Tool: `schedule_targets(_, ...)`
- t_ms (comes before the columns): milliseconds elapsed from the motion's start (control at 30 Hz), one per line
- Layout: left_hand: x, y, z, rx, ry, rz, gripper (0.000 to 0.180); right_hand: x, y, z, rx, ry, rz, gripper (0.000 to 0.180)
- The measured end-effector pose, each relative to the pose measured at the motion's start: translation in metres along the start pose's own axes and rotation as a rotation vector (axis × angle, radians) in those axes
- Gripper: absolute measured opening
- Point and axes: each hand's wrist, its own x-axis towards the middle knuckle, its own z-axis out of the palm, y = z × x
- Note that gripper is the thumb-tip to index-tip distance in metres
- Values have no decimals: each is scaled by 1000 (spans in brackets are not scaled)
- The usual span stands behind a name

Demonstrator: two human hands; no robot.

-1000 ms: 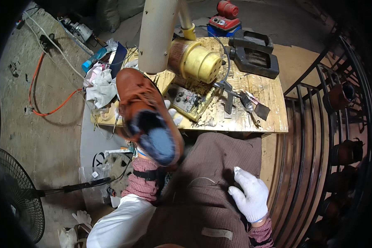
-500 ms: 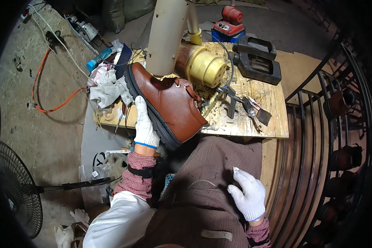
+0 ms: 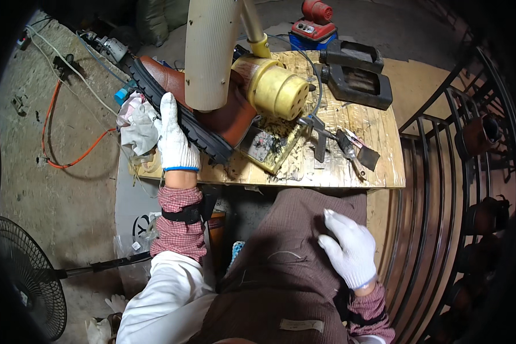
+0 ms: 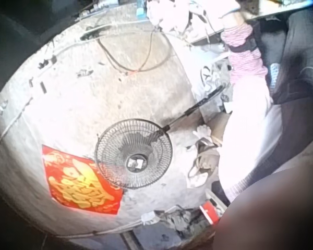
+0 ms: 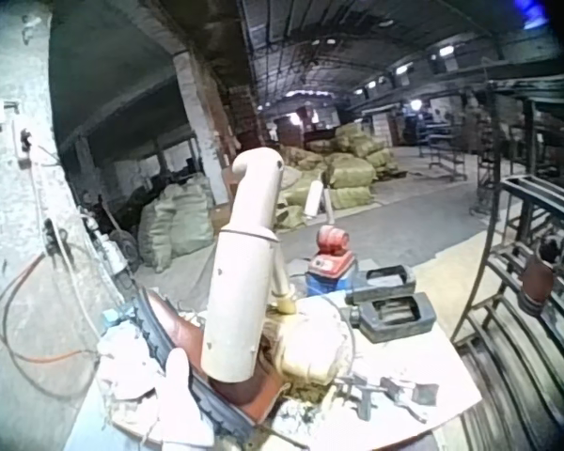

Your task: Polishing and inspecting manufactured brown leather shoes in a factory finishing area.

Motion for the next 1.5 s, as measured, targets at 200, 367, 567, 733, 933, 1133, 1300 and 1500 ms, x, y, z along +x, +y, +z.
schedule_targets(200,-4,-10,-41,-60,-27,31,62,86,-47,14,-105,55,-432,42)
schedule_targets(367,-58,-1,-61,-90,29,-161,50,141,-105,45,-270,148,-771,42)
schedule_targets(567,-83,29,-91,-81,-11,-269,64,77,-96,34,-488,-873,-641,12)
schedule_targets(733,-103,27,-95,-107,-66,-389,67,6,-41,-22,-102,-708,-184,33)
schedule_targets(933,-188,-5,-52,-147,-473,-860,74,-34,-23,-54,169,16,-340,69)
schedule_targets(1133,-190,-47,8,47,-1133,-872,71,-45,-46,-149,-141,-43,-111,47)
schedule_targets(1300,-189,-68,-8,107,-1148,-937,72,-28,10,-193,-537,486,366,42)
schedule_targets(1500,-168,-90,-59,306,-986,-963,83,31,100,-268,-772,382,683,46)
